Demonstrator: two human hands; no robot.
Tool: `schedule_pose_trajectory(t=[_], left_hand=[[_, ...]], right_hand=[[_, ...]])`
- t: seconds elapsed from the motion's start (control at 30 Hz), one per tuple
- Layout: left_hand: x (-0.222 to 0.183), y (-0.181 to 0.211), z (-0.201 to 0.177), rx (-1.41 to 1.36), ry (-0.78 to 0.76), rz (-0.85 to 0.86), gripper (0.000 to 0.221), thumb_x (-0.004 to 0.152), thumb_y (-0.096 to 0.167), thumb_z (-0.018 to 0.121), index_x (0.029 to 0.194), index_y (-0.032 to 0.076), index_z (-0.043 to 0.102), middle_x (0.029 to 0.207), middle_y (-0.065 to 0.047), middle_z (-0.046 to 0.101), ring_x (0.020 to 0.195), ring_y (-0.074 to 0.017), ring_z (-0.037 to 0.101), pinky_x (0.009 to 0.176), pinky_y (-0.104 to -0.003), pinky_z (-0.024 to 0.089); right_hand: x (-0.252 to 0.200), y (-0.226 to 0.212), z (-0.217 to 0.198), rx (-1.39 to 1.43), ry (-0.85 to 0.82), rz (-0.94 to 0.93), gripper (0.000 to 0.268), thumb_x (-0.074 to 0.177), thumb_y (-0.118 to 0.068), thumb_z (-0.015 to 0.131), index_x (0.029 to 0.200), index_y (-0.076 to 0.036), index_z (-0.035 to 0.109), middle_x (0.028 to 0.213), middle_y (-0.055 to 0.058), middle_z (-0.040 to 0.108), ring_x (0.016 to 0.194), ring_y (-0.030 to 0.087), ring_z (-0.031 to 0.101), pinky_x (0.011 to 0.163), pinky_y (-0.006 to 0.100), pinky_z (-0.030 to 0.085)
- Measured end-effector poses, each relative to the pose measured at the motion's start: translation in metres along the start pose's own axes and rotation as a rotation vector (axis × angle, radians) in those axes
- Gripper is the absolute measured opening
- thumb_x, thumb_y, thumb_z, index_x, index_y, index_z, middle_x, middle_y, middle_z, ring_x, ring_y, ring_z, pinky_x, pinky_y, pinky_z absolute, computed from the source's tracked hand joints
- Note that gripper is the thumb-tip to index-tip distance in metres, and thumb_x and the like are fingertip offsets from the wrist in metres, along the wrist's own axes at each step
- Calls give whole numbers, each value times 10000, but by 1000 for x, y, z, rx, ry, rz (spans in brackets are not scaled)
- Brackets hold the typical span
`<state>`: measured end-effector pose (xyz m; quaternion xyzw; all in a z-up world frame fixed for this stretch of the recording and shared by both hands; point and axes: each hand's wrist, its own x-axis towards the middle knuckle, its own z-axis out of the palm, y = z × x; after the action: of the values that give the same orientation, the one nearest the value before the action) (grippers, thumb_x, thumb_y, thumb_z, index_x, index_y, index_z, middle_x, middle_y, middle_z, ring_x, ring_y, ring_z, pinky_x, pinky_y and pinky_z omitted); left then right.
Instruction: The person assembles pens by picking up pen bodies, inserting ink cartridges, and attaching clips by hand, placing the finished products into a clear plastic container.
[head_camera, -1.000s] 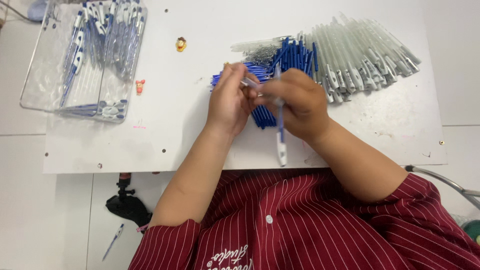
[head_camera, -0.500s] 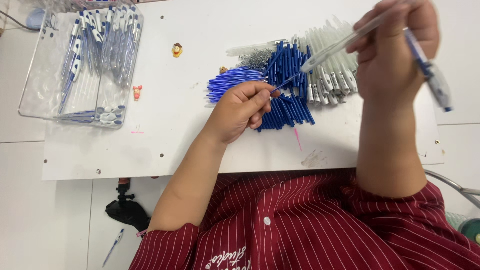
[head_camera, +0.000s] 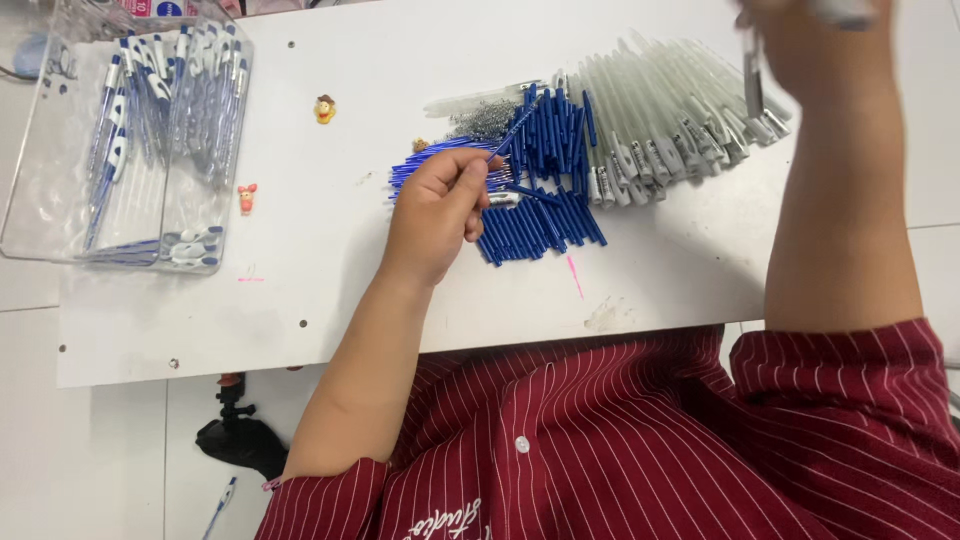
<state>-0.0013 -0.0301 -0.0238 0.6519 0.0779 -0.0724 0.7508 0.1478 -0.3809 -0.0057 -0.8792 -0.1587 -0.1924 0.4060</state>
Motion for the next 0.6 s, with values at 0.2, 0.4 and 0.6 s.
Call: schedule_pose_trajectory(t=[0.2,0.4,0.6], left_hand=[[-1,1,2,65,11,9,218,1039,189,554,1144,62,698,767,-34,585,512,-73,452,451,-212,402],[-4,8,4,125,56,-37,235,1022,189,557,1159,64,701,795,-43,628,537,-86,467,467,-221,420],[-3,5,2,121,28,38,225,1038,192,554,1127,61,714,747,-19,582,523,-77,461,467,-221,418]], right_hand=[[-6,16,29,-446,-301,13,262,1123,-369,819,1070,-113,831,759,79,641,673,257,564,623,406,413],[-3,-35,36,-427,-363,372,163,1085,-314,780,1073,-154,809,838,78,618,658,268,526,497,451,377],[-13,-32,20,-313,-206,-111,187,1247,-220,782,1130,-76,802,735,18,525,701,185,493,645,388,342]])
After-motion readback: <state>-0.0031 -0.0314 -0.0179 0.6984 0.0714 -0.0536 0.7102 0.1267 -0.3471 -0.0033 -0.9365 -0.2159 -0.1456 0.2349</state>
